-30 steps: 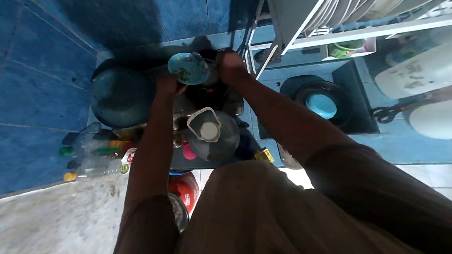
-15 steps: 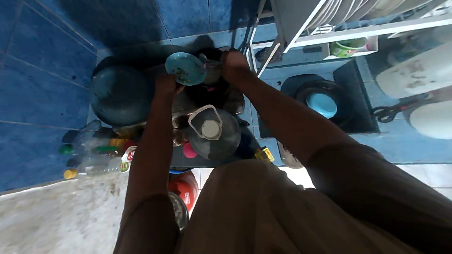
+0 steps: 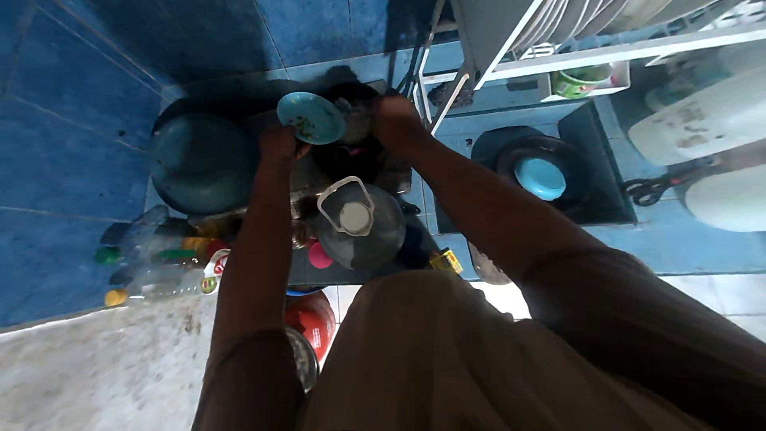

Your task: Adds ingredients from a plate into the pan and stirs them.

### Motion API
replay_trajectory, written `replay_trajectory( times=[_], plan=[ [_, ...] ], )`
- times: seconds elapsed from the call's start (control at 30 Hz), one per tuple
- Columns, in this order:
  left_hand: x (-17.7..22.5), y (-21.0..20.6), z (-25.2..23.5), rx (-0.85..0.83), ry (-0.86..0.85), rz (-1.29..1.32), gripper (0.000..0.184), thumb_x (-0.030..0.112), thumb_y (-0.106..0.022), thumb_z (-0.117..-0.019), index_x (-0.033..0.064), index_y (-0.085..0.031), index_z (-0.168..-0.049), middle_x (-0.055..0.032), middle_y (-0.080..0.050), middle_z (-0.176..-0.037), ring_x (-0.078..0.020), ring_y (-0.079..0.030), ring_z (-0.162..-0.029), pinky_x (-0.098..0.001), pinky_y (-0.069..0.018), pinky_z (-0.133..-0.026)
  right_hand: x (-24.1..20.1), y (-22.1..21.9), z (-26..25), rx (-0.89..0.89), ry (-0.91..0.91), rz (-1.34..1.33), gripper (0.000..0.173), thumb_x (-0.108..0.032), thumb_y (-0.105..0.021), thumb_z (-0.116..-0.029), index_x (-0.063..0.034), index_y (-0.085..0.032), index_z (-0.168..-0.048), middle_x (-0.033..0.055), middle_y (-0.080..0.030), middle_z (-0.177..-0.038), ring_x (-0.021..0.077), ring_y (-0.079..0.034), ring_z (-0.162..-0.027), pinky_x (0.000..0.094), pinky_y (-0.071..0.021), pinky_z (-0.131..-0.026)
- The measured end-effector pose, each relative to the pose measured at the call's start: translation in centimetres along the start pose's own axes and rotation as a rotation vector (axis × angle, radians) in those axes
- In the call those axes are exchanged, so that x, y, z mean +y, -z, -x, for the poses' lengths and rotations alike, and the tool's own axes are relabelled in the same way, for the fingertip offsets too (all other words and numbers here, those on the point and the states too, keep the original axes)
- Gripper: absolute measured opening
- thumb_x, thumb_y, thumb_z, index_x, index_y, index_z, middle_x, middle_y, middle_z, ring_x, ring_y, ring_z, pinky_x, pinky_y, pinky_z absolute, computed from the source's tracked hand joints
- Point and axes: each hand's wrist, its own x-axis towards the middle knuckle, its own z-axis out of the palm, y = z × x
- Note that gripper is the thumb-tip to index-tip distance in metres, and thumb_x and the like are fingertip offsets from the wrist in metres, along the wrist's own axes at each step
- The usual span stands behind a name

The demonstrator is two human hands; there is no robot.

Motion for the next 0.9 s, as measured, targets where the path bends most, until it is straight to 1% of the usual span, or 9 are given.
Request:
replay_trajectory(
  times=[0.13, 0.23, 0.33, 0.43, 0.57, 0.63, 0.7, 0.77, 0.9],
  plan=[
    [-0.7, 0.3, -0.7, -0.013, 0.004, -0.024, 0.035, 0.021, -0.057, -0.1035, 0.0031, -0.056, -0.133, -0.0175, -0.071, -0.110, -0.0254, -0.075, -0.087, -0.0389, -0.0660, -0.073, -0.1, 0.9, 0.4, -0.018, 0.024, -0.040, 0.035, -0.016, -0.069, -0.0923, -0.0032, -0.066, -0.125, 0.0250, -0.061, -0.132, 0.0437, -0.063, -0.119, 0.0632, -0.0552, -0.093],
    [-0.9, 0.2, -0.8, -0.038, 0.004, -0.011, 0.036, 0.022, -0.057, -0.1034, 0.0031, -0.056, -0.135, -0.0183, -0.070, -0.113, -0.0268, -0.075, -0.089, -0.0405, -0.0663, -0.074, -0.3, -0.6, 0.5, -0.006, 0.084, -0.052, 0.035, -0.014, -0.065, -0.0941, -0.0011, -0.065, -0.126, 0.0250, -0.061, -0.131, 0.0424, -0.063, -0.119, 0.0609, -0.0551, -0.096],
    [-0.6, 0.2, -0.6, -0.049, 0.004, 0.006, 0.036, 0.022, -0.058, -0.1030, 0.0033, -0.056, -0.134, -0.0183, -0.071, -0.114, -0.0272, -0.075, -0.091, -0.0415, -0.0662, -0.076, -0.4, -1.3, 0.4, 0.030, 0.072, -0.017, 0.031, -0.013, -0.060, -0.0972, -0.0001, -0.067, -0.125, 0.0246, -0.061, -0.132, 0.0421, -0.066, -0.115, 0.0603, -0.0564, -0.093],
    [-0.6, 0.5, -0.4, -0.033, 0.004, -0.010, 0.035, 0.022, -0.058, -0.1030, 0.0029, -0.058, -0.132, -0.0175, -0.072, -0.111, -0.0262, -0.076, -0.088, -0.0404, -0.0663, -0.075, 0.0, -0.3, 0.3, 0.023, 0.016, 0.006, 0.031, -0.017, -0.061, -0.0975, -0.0052, -0.067, -0.125, 0.0226, -0.060, -0.134, 0.0429, -0.067, -0.110, 0.0625, -0.0581, -0.086],
    [-0.7, 0.9, -0.2, -0.044, 0.019, 0.001, 0.035, 0.022, -0.059, -0.1029, 0.0037, -0.058, -0.133, -0.0177, -0.071, -0.111, -0.0266, -0.075, -0.088, -0.0399, -0.0659, -0.074, -0.4, 1.0, -0.4, -0.010, 0.009, -0.025, 0.035, -0.016, -0.067, -0.0923, -0.0037, -0.065, -0.125, 0.0230, -0.060, -0.135, 0.0435, -0.064, -0.118, 0.0642, -0.0558, -0.091],
    [-0.6, 0.7, -0.1, -0.058, 0.034, 0.001, 0.034, 0.022, -0.058, -0.1032, 0.0038, -0.058, -0.132, -0.0174, -0.072, -0.109, -0.0264, -0.075, -0.087, -0.0400, -0.0656, -0.074, -1.2, 1.1, -0.7, -0.009, 0.101, -0.057, 0.035, -0.014, -0.066, -0.0927, -0.0048, -0.065, -0.127, 0.0223, -0.061, -0.134, 0.0423, -0.061, -0.123, 0.0629, -0.0536, -0.097],
    [-0.6, 0.4, 0.1, -0.069, 0.036, 0.002, 0.033, 0.022, -0.058, -0.1028, 0.0033, -0.060, -0.130, -0.0171, -0.073, -0.106, -0.0258, -0.076, -0.085, -0.0397, -0.0657, -0.073, -2.2, 0.6, -1.0, 0.000, 0.186, -0.093, 0.032, -0.013, -0.066, -0.0914, -0.0069, -0.068, -0.123, 0.0196, -0.063, -0.131, 0.0384, -0.061, -0.124, 0.0596, -0.0530, -0.100],
    [-0.4, 0.2, 0.6, -0.094, 0.032, 0.016, 0.032, 0.020, -0.058, -0.1028, 0.0028, -0.060, -0.129, -0.0171, -0.073, -0.107, -0.0259, -0.075, -0.087, -0.0397, -0.0654, -0.075, -3.3, 0.3, -1.2, -0.009, 0.204, -0.090, 0.034, -0.011, -0.066, -0.0898, -0.0073, -0.068, -0.123, 0.0194, -0.063, -0.131, 0.0375, -0.061, -0.124, 0.0579, -0.0535, -0.099],
    [-0.5, 0.5, 0.5, -0.148, -0.008, 0.015, 0.033, 0.019, -0.056, -0.1036, 0.0024, -0.057, -0.132, -0.0176, -0.070, -0.114, -0.0266, -0.074, -0.095, -0.0412, -0.0651, -0.081, -3.5, 0.1, -1.5, -0.011, 0.119, -0.080, 0.036, -0.010, -0.068, -0.0883, -0.0067, -0.067, -0.124, 0.0210, -0.063, -0.130, 0.0398, -0.063, -0.121, 0.0596, -0.0555, -0.095]
  ],
)
